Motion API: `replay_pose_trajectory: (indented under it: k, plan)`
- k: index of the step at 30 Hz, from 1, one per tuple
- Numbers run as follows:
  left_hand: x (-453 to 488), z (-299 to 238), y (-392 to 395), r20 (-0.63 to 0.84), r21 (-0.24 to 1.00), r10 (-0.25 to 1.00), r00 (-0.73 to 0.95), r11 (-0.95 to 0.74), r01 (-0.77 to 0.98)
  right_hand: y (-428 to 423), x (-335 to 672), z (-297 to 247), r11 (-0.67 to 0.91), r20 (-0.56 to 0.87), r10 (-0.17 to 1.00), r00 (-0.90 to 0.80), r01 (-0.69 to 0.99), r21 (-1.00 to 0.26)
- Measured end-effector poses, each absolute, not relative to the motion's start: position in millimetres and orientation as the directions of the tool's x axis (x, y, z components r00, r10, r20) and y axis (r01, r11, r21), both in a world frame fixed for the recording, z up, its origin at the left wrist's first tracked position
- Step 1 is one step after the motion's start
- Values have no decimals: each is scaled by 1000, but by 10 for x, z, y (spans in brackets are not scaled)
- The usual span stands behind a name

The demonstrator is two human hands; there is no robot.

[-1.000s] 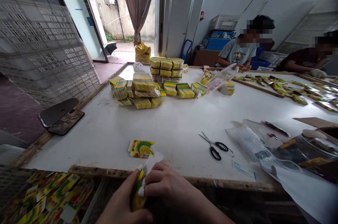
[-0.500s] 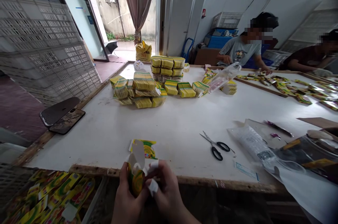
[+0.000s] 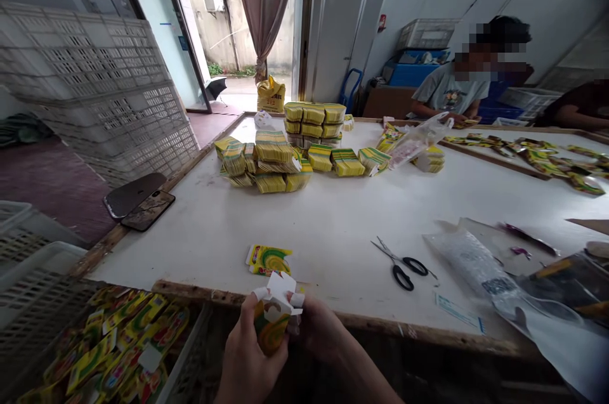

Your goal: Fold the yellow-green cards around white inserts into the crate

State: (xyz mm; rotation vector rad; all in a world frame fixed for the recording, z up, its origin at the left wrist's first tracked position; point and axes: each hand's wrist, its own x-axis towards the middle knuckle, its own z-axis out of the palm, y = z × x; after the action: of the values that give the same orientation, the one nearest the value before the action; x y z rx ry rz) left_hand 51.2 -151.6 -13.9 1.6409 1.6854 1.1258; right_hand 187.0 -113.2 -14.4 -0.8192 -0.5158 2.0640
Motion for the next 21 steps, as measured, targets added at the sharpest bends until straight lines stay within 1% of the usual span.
replay_pose_trajectory:
  k: [2,5,7,9,13,15,18,21]
  plan:
    - [508,-92,-1501,146,858,981,-127,-61,510,-1157,1861,-152,-521,-326,851,-412,-579,-627]
    - [518,-23,-1463,105,895,982,-154,-26,446,-1180,1908,-117,-419,-203,894,-400,-584,-696]
    - [531,4,-1435,115,904,978,-175,-30,427,-1186,1945,-91,-363,-118,901,-418,-576,-732]
    - [541,11,-1414,135,897,975,-175,-46,439,-1184,1959,-67,-337,-83,902,-424,-570,-749]
    - [519,-30,-1383,129,828,990,-62,-73,555,-1131,1935,9,-327,-115,913,-390,-537,-778]
    - [477,-63,-1362,146,768,989,19,-126,628,-1080,1929,58,-361,-163,903,-398,-497,-789]
    - [400,-109,-1327,211,652,972,107,-221,725,-1011,1941,115,-418,-230,875,-425,-427,-802]
    - [364,-129,-1303,247,567,960,131,-253,784,-992,1947,139,-409,-251,878,-409,-364,-837]
